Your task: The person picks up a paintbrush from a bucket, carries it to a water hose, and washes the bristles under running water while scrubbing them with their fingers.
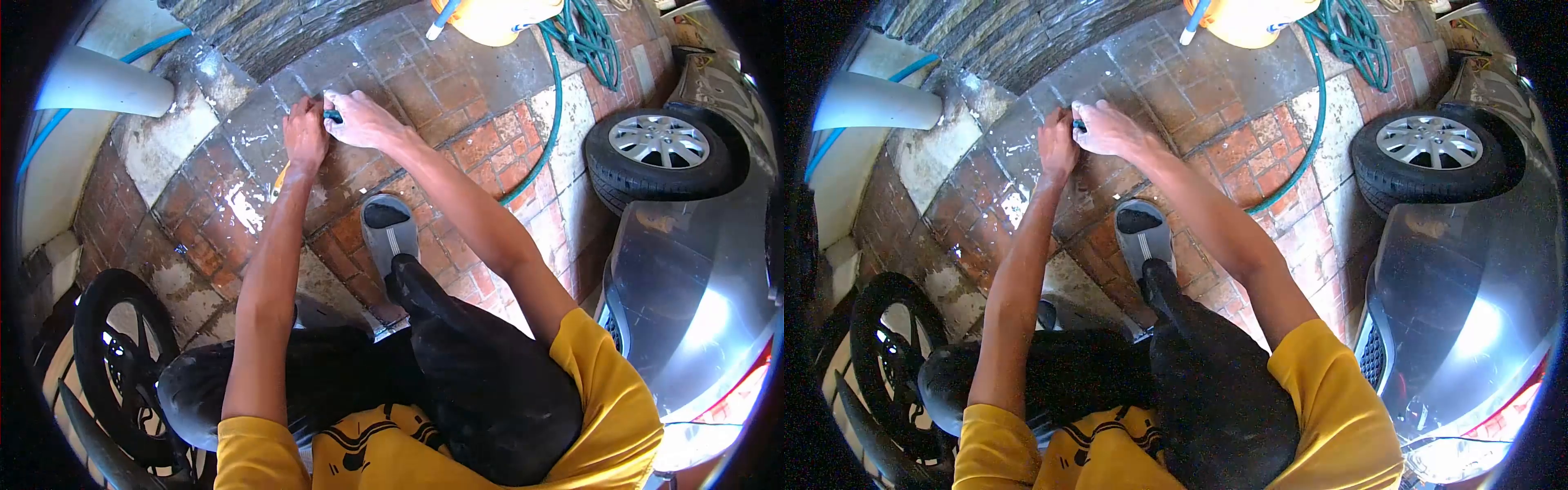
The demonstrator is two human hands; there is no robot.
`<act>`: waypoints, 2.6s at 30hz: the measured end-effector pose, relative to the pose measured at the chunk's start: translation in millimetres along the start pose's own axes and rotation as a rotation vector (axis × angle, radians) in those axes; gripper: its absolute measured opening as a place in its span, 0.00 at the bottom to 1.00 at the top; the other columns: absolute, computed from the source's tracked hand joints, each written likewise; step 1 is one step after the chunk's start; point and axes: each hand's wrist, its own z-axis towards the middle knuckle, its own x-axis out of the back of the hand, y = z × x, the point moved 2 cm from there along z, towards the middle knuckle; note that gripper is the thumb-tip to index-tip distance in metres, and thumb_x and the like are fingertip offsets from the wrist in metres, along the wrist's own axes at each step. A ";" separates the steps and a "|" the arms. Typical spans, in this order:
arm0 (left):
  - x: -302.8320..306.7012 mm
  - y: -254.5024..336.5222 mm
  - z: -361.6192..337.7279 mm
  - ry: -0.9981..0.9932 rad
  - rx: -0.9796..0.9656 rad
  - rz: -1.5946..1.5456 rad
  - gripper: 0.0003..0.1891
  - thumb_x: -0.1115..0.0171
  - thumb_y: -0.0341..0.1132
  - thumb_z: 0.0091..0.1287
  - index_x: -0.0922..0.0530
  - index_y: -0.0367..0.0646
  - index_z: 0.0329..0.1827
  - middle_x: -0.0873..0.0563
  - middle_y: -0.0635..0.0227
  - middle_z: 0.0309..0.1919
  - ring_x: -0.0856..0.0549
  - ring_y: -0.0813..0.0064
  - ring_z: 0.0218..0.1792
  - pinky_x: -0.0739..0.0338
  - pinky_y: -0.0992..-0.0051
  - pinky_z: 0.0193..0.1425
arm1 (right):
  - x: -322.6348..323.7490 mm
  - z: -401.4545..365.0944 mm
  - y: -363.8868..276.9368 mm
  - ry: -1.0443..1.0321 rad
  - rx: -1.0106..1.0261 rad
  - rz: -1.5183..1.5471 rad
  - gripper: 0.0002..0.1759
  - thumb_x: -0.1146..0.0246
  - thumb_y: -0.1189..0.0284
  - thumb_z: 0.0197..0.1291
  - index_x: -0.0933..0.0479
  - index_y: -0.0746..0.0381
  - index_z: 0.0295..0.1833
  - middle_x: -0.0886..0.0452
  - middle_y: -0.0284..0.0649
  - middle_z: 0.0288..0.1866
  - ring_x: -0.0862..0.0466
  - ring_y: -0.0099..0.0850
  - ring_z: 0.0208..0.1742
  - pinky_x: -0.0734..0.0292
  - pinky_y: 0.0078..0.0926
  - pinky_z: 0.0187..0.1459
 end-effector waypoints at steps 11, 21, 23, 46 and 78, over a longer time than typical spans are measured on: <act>20.9 21.8 -42.6 0.264 0.211 -0.179 0.13 0.38 0.32 0.71 0.20 0.38 0.56 0.20 0.50 0.52 0.22 0.47 0.54 0.28 0.53 0.59 | -22.5 -8.5 4.7 0.092 -0.140 0.127 0.22 0.37 0.63 0.68 0.30 0.62 0.63 0.19 0.62 0.53 0.19 0.62 0.56 0.24 0.53 0.60; -18.1 74.1 -61.6 0.122 0.650 -1.330 0.11 0.46 0.33 0.81 0.24 0.36 0.58 0.15 0.65 0.36 0.17 0.78 0.30 0.19 0.76 0.36 | -13.9 -7.2 17.5 0.077 -0.206 0.109 0.16 0.41 0.67 0.72 0.29 0.62 0.60 0.15 0.55 0.49 0.16 0.57 0.54 0.23 0.53 0.55; -21.4 71.4 -62.3 0.108 0.744 -1.475 0.10 0.43 0.31 0.79 0.24 0.38 0.59 0.16 0.68 0.37 0.18 0.83 0.31 0.18 0.79 0.36 | -3.6 -9.6 17.2 0.050 -0.132 0.109 0.17 0.41 0.65 0.73 0.28 0.62 0.61 0.15 0.54 0.50 0.16 0.54 0.55 0.23 0.51 0.56; -8.9 68.1 -88.5 0.256 0.856 -1.224 0.14 0.39 0.42 0.80 0.27 0.39 0.53 0.10 0.65 0.31 0.17 0.82 0.28 0.25 0.79 0.31 | -17.1 21.7 29.8 0.223 0.587 -0.245 0.25 0.37 0.75 0.60 0.22 0.61 0.65 0.23 0.48 0.64 0.23 0.47 0.63 0.26 0.42 0.67; 41.9 99.3 -86.2 0.506 0.922 -1.168 0.10 0.42 0.38 0.80 0.23 0.39 0.43 0.23 0.76 0.18 0.29 0.87 0.19 0.36 0.79 0.24 | 13.1 28.6 44.9 0.449 0.123 0.287 0.17 0.26 0.79 0.51 0.20 0.68 0.47 0.12 0.44 0.38 0.11 0.31 0.39 0.14 0.32 0.41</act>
